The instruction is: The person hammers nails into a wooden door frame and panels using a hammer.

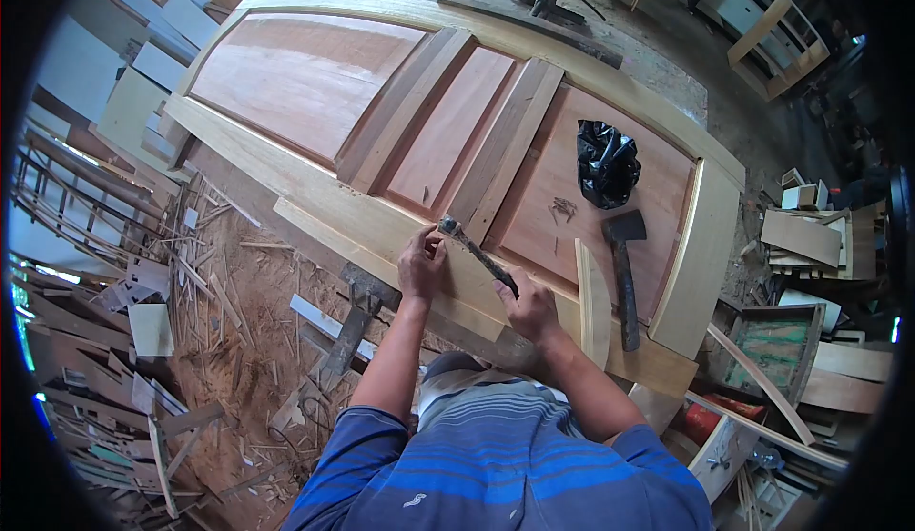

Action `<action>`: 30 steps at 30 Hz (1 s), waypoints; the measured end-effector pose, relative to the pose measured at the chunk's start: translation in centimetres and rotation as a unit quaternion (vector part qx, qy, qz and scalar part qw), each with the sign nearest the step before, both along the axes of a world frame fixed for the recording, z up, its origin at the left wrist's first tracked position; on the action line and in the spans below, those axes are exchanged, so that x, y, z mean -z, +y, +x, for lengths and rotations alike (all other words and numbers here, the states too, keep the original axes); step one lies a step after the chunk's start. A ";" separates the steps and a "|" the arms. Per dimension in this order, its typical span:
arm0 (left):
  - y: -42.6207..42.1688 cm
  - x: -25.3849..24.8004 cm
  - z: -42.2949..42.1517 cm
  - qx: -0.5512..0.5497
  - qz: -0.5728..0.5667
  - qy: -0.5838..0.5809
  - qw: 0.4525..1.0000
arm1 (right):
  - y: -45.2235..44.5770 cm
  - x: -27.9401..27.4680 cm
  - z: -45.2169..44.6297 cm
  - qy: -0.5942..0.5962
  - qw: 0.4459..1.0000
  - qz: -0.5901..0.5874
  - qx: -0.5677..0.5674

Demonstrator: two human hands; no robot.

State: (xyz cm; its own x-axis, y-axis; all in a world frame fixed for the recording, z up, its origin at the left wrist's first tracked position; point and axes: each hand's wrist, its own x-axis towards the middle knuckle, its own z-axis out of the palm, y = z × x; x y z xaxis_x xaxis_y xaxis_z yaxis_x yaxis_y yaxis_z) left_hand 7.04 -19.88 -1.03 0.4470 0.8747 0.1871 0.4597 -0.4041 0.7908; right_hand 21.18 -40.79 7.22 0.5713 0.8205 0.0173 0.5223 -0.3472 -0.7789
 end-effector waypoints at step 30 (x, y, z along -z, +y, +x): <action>0.1 -0.6 0.0 -0.033 -0.010 -0.064 0.997 | 0.2 1.6 0.3 -0.039 0.995 -0.054 -0.073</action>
